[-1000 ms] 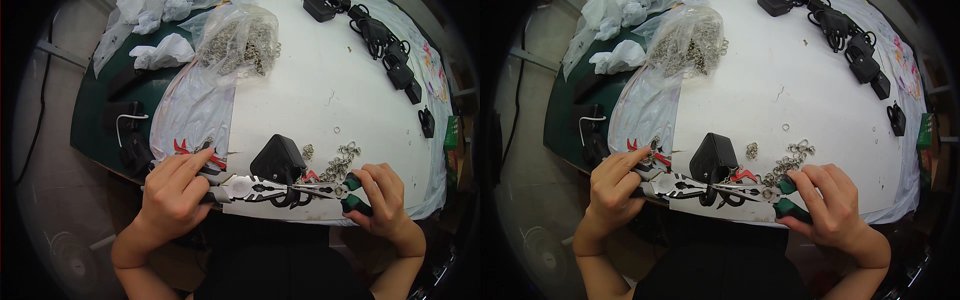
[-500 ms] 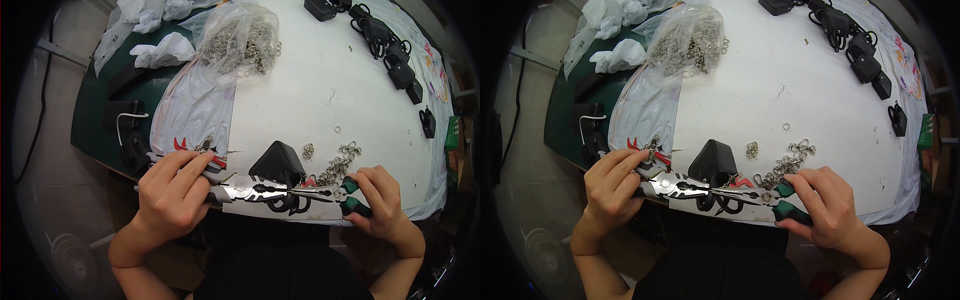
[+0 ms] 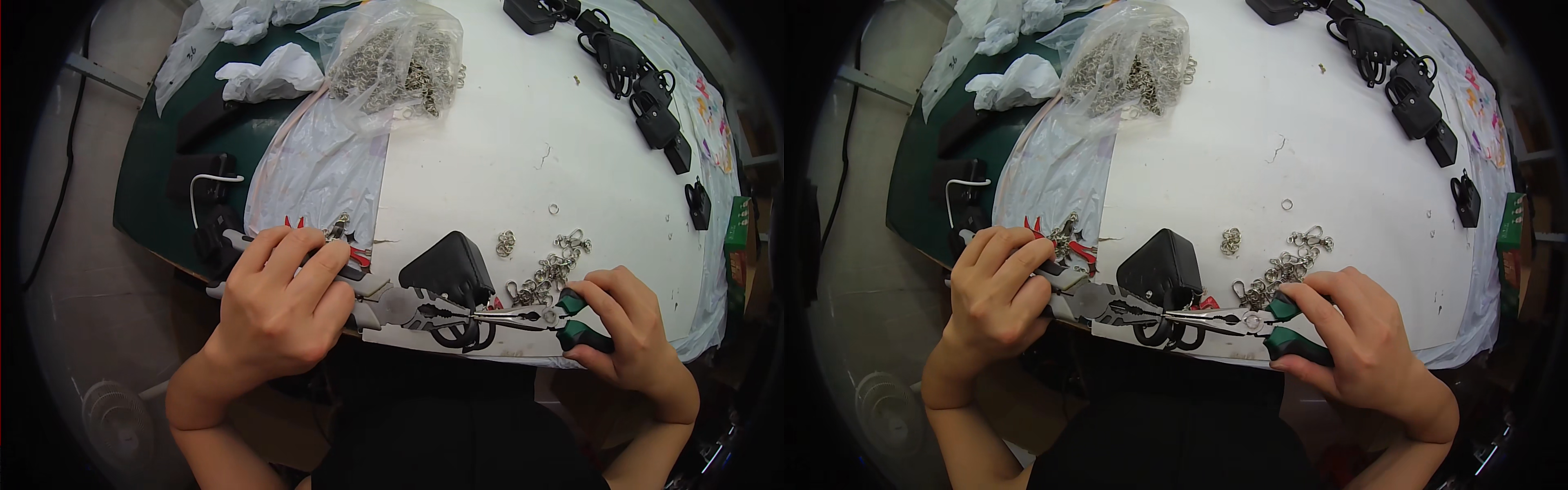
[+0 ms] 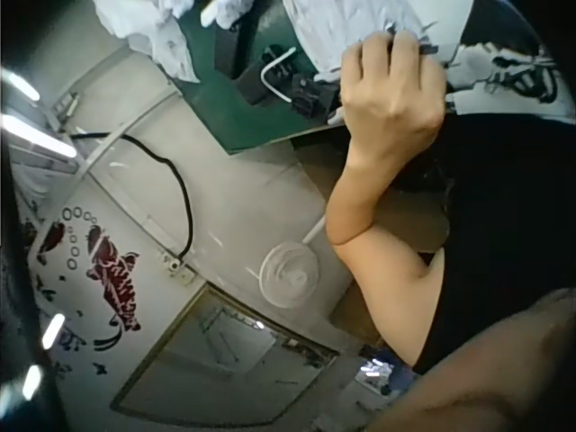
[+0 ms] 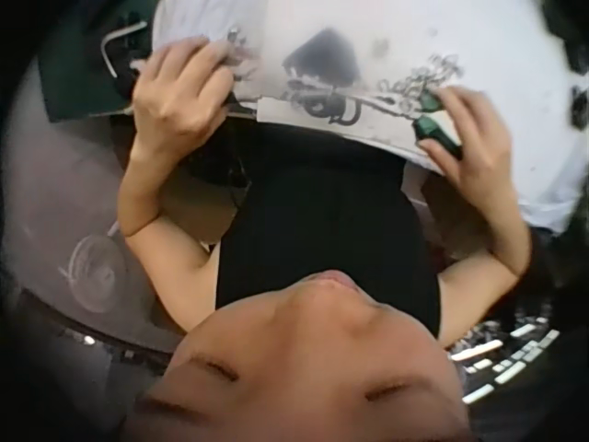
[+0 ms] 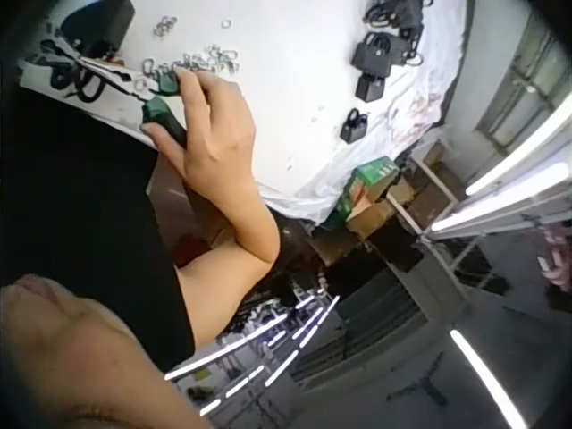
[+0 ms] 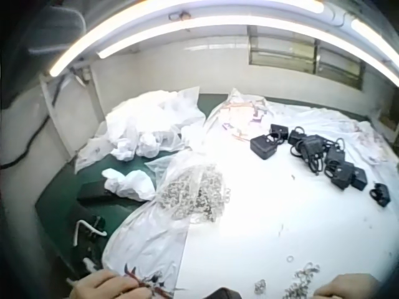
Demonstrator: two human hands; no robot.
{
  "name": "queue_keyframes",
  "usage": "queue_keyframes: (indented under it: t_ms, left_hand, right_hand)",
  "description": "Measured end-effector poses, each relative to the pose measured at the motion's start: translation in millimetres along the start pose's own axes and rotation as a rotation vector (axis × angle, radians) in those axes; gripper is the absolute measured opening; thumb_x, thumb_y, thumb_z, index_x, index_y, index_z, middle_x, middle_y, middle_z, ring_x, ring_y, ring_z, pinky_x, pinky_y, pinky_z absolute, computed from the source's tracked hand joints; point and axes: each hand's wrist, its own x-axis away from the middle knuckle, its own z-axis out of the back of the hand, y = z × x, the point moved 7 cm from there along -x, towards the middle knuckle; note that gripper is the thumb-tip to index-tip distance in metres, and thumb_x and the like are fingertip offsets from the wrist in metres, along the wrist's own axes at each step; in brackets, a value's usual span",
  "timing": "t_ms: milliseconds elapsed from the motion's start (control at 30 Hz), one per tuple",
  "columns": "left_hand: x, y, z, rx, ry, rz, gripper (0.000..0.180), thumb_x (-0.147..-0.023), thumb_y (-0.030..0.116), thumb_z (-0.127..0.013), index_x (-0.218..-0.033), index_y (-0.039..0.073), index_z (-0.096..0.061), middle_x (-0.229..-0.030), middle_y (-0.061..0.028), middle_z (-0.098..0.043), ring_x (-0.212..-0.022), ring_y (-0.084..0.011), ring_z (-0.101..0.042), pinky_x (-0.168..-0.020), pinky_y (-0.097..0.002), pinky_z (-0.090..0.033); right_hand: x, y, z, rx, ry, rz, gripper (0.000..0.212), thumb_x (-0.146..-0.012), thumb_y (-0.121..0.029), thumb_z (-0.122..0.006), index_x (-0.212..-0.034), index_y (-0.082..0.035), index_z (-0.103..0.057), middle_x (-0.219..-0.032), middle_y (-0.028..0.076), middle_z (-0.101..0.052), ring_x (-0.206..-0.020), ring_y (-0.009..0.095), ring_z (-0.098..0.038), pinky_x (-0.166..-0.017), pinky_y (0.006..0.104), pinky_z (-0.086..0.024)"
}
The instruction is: The person attaches metal rings and chains to several black plastic electronic devices using pliers to secure the metal links together.
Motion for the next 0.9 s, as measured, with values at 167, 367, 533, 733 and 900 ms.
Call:
queue_keyframes:
  t_ms: [167,367,533,733,900]
  left_hand:
    - [1,2,4,-0.035,-0.012,-0.013,0.015,-0.054,0.012,-0.06,-0.061,0.002,-0.052,-0.09,-0.0137,-0.065,-0.081,-0.0272,-0.063,-0.073,-0.0405,-0.054]
    - [1,4,5,-0.049,-0.003,-0.024,0.015,-0.056,0.013,-0.061,-0.061,0.002,-0.053,-0.092,-0.0144,-0.066,-0.082,-0.0275,-0.063,-0.073,-0.0414,-0.054]
    - [0,1,4,0.012,-0.043,-0.018,0.014,-0.056,0.012,-0.061,-0.062,0.002,-0.054,-0.09,-0.0139,-0.065,-0.082,-0.028,-0.063,-0.074,-0.0414,-0.054]
    - [3,-6,-8,0.204,-0.134,0.015,0.022,-0.047,0.006,-0.066,-0.064,0.002,-0.053,-0.09,-0.0123,-0.065,-0.085,-0.0299,-0.064,-0.074,-0.0404,-0.052]
    - [5,-9,-13,0.279,-0.175,0.035,0.026,-0.043,0.003,-0.069,-0.063,0.002,-0.052,-0.09,-0.0123,-0.066,-0.086,-0.0308,-0.064,-0.074,-0.0404,-0.052]
  right_hand:
    - [-8,-6,6,0.06,-0.062,-0.009,0.061,-0.074,-0.036,-0.08,-0.119,0.0,-0.06,-0.101,0.014,-0.058,-0.079,0.03,-0.056,-0.069,0.039,-0.047]
    - [-11,-8,9,0.062,-0.14,-0.036,0.059,-0.076,-0.036,-0.079,-0.118,0.001,-0.06,-0.099,0.013,-0.057,-0.081,0.029,-0.057,-0.07,0.0385,-0.048]
    - [-12,-9,7,0.081,-0.168,0.034,0.06,-0.076,-0.038,-0.078,-0.115,0.003,-0.061,-0.097,0.013,-0.058,-0.078,0.028,-0.057,-0.066,0.0374,-0.049]
    - [-7,0,-4,0.094,-0.1,0.168,0.062,-0.074,-0.04,-0.078,-0.113,0.005,-0.062,-0.097,0.014,-0.059,-0.074,0.027,-0.056,-0.062,0.0375,-0.049]
    - [-8,2,-9,0.103,-0.063,0.241,0.062,-0.072,-0.04,-0.079,-0.112,0.005,-0.062,-0.097,0.015,-0.06,-0.073,0.027,-0.056,-0.061,0.0374,-0.049]
